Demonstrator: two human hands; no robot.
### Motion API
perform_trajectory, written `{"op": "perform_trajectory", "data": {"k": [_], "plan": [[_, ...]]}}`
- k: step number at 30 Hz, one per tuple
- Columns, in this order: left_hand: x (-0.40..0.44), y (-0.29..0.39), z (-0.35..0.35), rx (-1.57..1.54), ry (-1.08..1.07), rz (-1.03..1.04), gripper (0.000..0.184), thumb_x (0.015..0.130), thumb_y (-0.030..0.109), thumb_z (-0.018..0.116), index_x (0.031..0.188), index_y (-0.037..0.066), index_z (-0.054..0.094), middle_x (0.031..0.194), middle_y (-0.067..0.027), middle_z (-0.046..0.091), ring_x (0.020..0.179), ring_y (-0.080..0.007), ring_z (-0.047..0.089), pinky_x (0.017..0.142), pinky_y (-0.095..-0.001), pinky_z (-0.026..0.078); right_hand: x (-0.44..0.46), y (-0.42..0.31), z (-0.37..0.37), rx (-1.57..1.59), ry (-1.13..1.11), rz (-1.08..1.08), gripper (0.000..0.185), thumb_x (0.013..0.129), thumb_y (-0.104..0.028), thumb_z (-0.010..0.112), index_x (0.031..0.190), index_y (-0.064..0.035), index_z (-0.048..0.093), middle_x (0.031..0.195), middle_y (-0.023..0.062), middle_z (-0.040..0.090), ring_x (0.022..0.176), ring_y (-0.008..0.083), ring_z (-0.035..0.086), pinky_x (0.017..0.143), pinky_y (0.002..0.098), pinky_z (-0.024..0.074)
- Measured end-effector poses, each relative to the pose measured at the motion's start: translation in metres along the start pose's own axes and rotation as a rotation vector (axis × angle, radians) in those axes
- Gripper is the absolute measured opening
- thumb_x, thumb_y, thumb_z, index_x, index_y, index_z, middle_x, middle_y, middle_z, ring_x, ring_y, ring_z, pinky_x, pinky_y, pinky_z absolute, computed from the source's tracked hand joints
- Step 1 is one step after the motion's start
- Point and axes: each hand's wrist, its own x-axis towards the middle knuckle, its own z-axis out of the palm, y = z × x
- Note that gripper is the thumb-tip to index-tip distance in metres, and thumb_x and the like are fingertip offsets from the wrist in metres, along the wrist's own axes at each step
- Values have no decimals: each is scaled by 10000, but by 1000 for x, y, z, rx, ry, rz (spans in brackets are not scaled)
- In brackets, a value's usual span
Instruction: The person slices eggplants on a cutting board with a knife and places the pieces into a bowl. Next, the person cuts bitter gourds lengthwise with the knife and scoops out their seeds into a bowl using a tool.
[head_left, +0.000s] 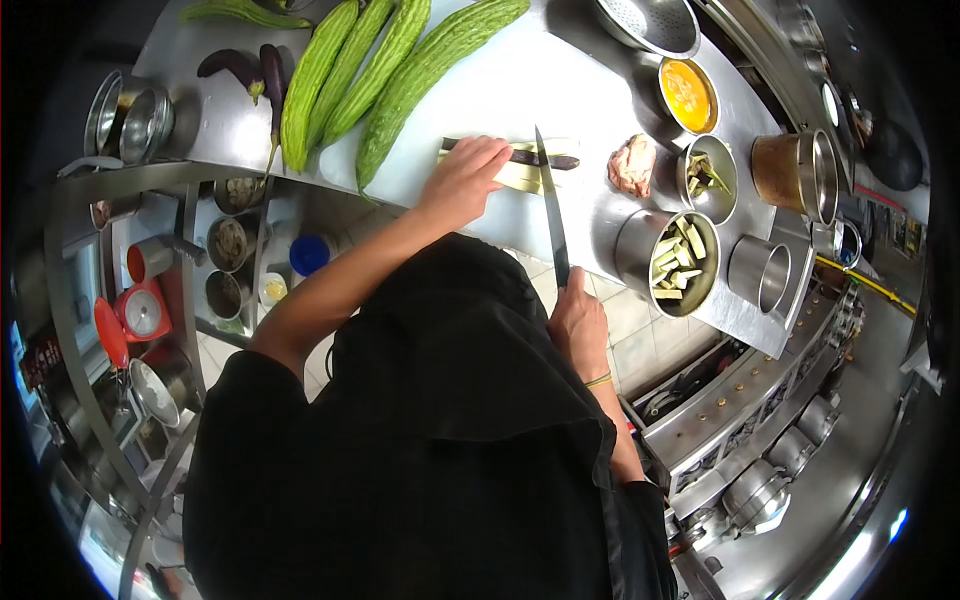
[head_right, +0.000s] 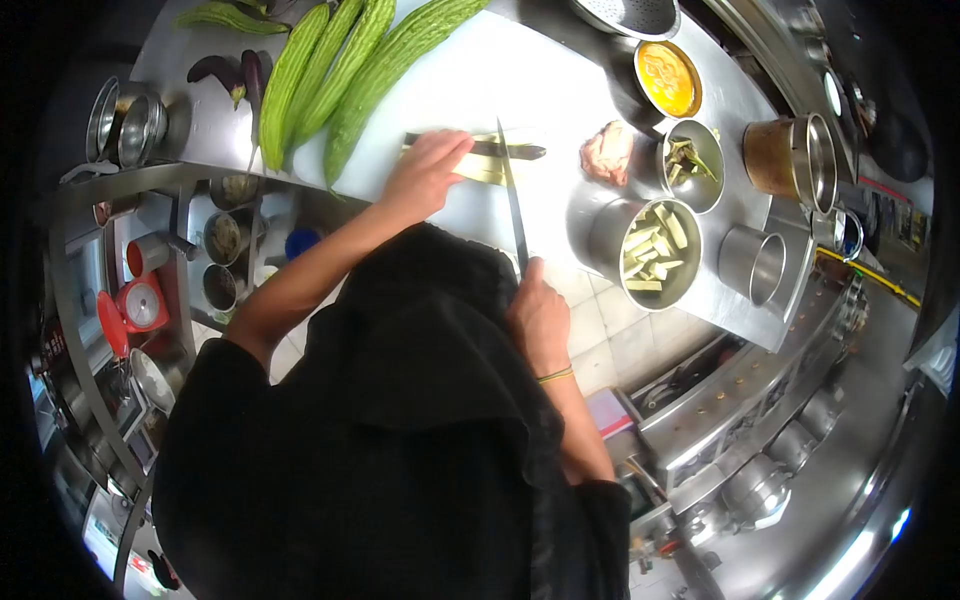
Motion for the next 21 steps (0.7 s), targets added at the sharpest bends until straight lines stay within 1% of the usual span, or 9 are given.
{"op": "perform_trajectory", "data": {"k": [3, 5, 8, 12, 13, 15, 17, 18, 21], "plan": [[2, -5, -1, -6, 49, 38, 469, 754, 80, 688, 1185, -52, 557, 1235, -146, 549, 1185, -296, 490, 1039, -412, 359, 19, -1, 15, -16, 9, -66, 227, 895, -94, 506, 1059, -9, 375, 698, 308, 599, 668, 506, 577, 590, 578, 436], [-1, -4, -4, -67, 6, 9, 510, 752, 31, 677, 1236, -35, 530, 1251, -159, 547, 1190, -352, 482, 1023, -430, 382, 49, -5, 35, 38, 106, -163, 271, 850, -31, 469, 1106, 7, 388, 673, 279, 597, 649, 467, 598, 590, 544, 474], [1, -6, -2, -28, 23, 35, 502, 753, 32, 680, 1227, -43, 532, 1254, -153, 546, 1196, -330, 484, 1028, -429, 377, 84, -19, 27, 73, 89, -123, 267, 868, -36, 472, 1111, 22, 380, 692, 286, 603, 669, 482, 594, 612, 554, 475], [-1, 1, -12, -45, 6, -36, 513, 749, 33, 689, 1235, -22, 535, 1260, -141, 546, 1212, -301, 482, 1039, -439, 364, 72, -10, 13, 74, 99, -137, 227, 900, -71, 487, 1080, 22, 384, 699, 301, 602, 676, 494, 590, 603, 568, 459], [0, 6, -25, -4, 66, -65, 496, 742, 26, 696, 1216, -11, 554, 1256, -134, 551, 1210, -297, 487, 1029, -429, 379, 62, -14, 7, 108, 141, -131, 228, 903, -75, 481, 1088, 21, 388, 684, 295, 601, 662, 489, 591, 595, 565, 462], [-7, 3, -36, 37, 119, -99, 480, 735, 19, 702, 1197, -1, 573, 1252, -126, 557, 1207, -293, 493, 1019, -420, 394, 33, -28, -10, 46, 101, -77, 258, 903, -93, 486, 1114, 20, 391, 673, 289, 601, 653, 484, 594, 595, 561, 468], [-18, -12, -42, -184, 67, -191, 426, 721, -2, 707, 1136, 6, 613, 1228, -119, 576, 1179, -306, 516, 971, -393, 438, 12, -35, -9, 47, 57, -62, 255, 894, -73, 502, 1103, 24, 391, 676, 308, 590, 670, 498, 583, 595, 571, 450], [-20, -15, -41, -196, 76, -193, 367, 714, -19, 703, 1074, -12, 632, 1185, -124, 595, 1127, -318, 542, 922, -376, 466, 4, -39, -8, 43, 12, -51, 255, 885, -52, 517, 1091, 29, 391, 680, 327, 579, 686, 513, 573, 595, 581, 432], [-19, -22, -39, -200, 43, -154, 356, 716, -29, 692, 1066, -17, 628, 1160, -135, 600, 1109, -323, 549, 919, -384, 462, -7, -54, -3, -8, -77, -41, 274, 884, -56, 523, 1108, 17, 382, 710, 329, 595, 704, 505, 586, 599, 565, 454]]}}
